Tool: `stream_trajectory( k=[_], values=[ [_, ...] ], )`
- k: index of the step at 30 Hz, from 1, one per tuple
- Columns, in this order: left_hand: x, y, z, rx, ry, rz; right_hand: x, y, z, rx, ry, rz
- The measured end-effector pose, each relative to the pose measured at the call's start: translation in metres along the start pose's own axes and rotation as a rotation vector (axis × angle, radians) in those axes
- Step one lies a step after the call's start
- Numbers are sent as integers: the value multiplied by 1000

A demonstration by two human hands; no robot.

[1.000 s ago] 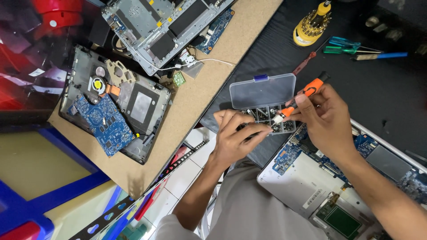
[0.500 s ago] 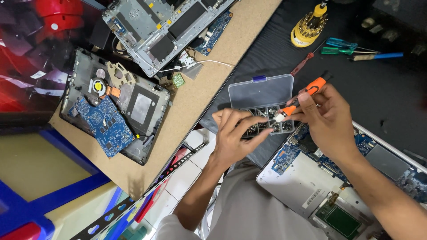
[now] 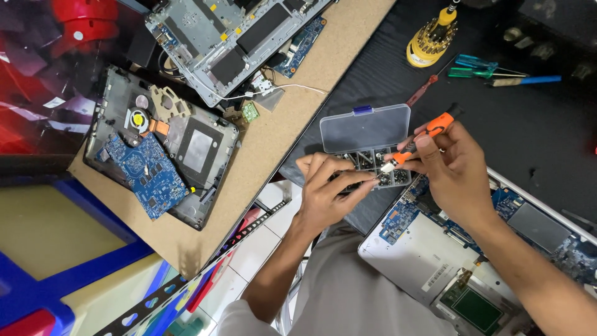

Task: Assembling a laptop by installing the motherboard and fastening it with screws using a manual screwdriver.

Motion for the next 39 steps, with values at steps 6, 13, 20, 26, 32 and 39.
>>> stream_trajectory(
  k=[6, 13, 20, 26, 32, 39],
  values=[
    [0, 0, 1, -14, -9, -6, -1, -1, 1, -24, -7, 9],
    [-1, 0, 0, -40, -10, -10, -2, 2, -1, -26, 16, 25],
    [-2, 1, -1, -45, -1, -12, -5, 5, 1, 8, 3, 83],
    [1, -3, 3, -9, -18, -14, -13, 21, 2, 10, -2, 103],
    [19, -33, 19, -108, -75, -2, -49, 59, 3, 21, -29, 264],
    [40, -68, 18, -357, -46, 2, -90, 71, 48, 133, -163, 359]
  ],
)
Point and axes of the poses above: each hand's wrist, its own x-axis towards the middle knuckle, its own z-axis out of the back of the hand, y = z × x, the point moved 10 cm from there along x, towards the middle knuckle, and after that the axes turned 11 degrees about x, right-handed, at the moved point
